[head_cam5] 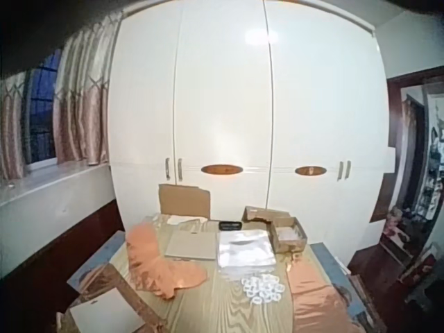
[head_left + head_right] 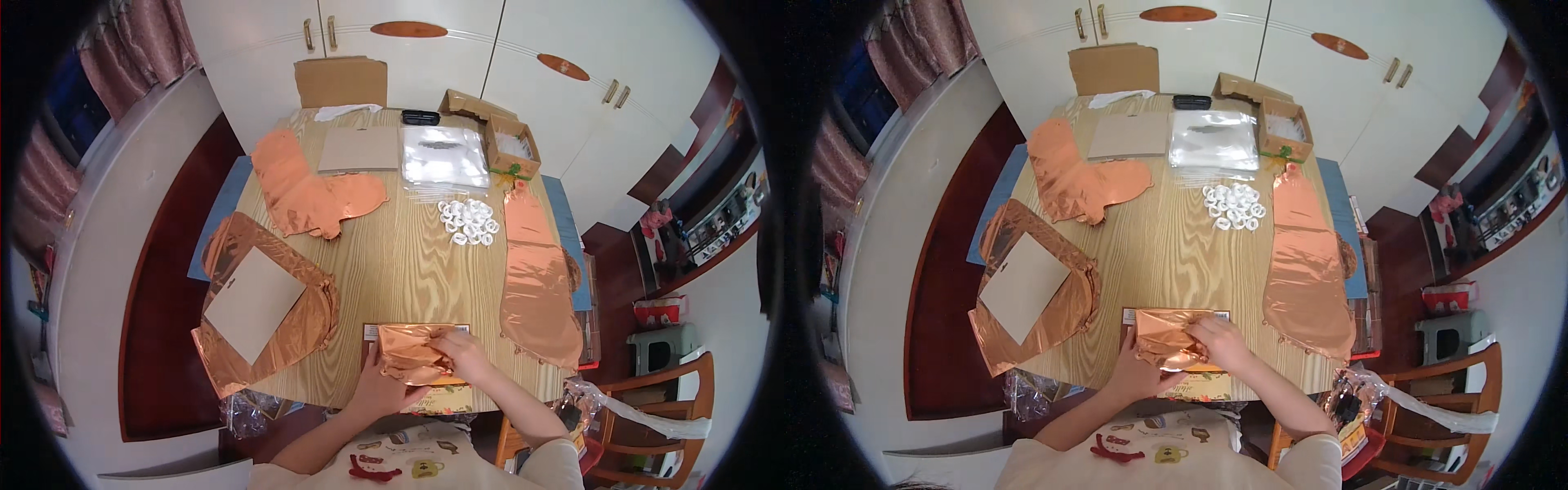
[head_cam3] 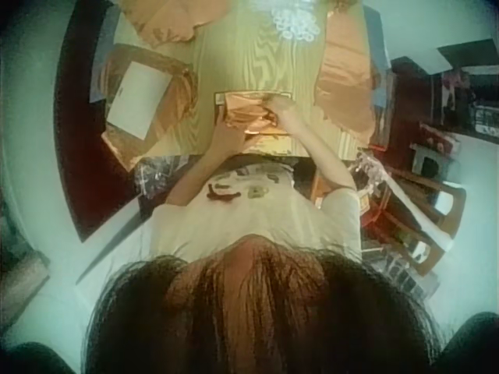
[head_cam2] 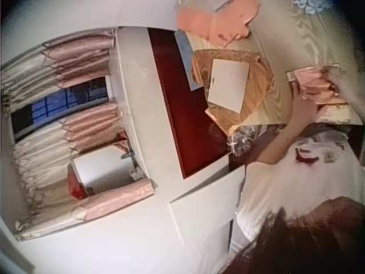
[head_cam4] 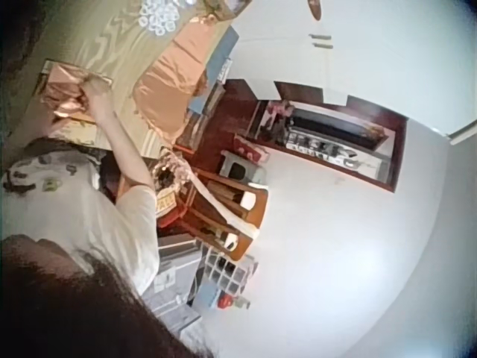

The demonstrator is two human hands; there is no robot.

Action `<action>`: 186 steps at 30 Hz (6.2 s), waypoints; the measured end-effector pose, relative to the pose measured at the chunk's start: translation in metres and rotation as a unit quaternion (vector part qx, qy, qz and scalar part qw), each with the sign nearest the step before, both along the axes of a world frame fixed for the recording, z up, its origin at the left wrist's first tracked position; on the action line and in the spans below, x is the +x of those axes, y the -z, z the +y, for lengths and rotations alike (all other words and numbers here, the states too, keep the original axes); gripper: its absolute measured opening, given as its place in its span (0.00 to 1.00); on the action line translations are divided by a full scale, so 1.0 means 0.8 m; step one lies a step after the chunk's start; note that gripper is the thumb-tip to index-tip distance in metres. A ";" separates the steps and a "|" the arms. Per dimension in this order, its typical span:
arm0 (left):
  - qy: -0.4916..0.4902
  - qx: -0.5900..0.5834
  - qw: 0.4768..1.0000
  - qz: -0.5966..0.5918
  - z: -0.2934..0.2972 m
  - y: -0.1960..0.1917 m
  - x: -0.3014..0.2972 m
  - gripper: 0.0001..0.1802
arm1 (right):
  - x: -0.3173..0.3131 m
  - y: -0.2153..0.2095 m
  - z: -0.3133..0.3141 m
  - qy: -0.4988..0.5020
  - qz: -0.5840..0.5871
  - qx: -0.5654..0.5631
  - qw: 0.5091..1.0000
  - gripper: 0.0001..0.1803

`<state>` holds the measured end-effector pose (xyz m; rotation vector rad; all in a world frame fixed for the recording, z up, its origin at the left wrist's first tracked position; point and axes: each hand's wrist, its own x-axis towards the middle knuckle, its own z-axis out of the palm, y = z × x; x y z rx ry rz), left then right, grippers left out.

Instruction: Folding deflated foil balloons and inserting them into cardboard and plastic packaging.

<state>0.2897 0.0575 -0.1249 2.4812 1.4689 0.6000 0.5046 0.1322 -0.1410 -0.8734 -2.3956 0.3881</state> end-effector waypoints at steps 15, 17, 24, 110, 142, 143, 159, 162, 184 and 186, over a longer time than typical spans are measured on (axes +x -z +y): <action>0.001 -0.048 0.996 -0.070 0.013 -0.002 -0.056 0.22 | -0.001 -0.012 -0.001 -0.030 -0.067 -0.007 0.997 0.11; -0.044 -0.018 0.999 -0.026 0.014 0.015 -0.088 0.23 | 0.001 -0.011 0.001 -0.031 -0.070 -0.019 0.997 0.11; 0.115 0.018 0.991 0.069 0.069 -0.027 -0.074 0.22 | 0.000 -0.015 0.005 -0.047 -0.078 -0.035 0.995 0.12; 0.221 0.033 0.972 0.070 0.112 0.008 -0.008 0.50 | 0.004 -0.037 -0.143 -0.012 -0.139 0.103 0.985 0.20; 0.209 0.040 0.972 0.098 0.106 0.003 -0.006 0.55 | 0.122 -0.059 -0.055 0.230 -0.091 0.072 0.966 0.11; 0.205 0.041 0.973 0.101 0.106 0.003 -0.006 0.55 | 0.103 -0.067 -0.050 0.232 -0.086 0.063 0.967 0.11; 0.153 0.000 0.982 0.108 0.103 0.003 -0.015 0.61 | -0.026 -0.002 -0.029 0.141 -0.253 -0.005 0.957 0.42; 0.118 -0.025 0.983 0.137 0.098 0.003 -0.039 0.60 | -0.027 -0.010 -0.030 0.141 -0.231 -0.021 0.963 0.44; 0.093 0.020 0.992 0.085 -0.080 0.005 -0.041 0.25 | 0.058 -0.046 -0.065 0.232 -0.298 -0.062 0.924 0.53; 0.053 -0.084 0.994 -0.040 -0.077 -0.007 -0.048 0.22 | 0.061 -0.030 -0.091 0.201 -0.330 -0.037 0.922 0.58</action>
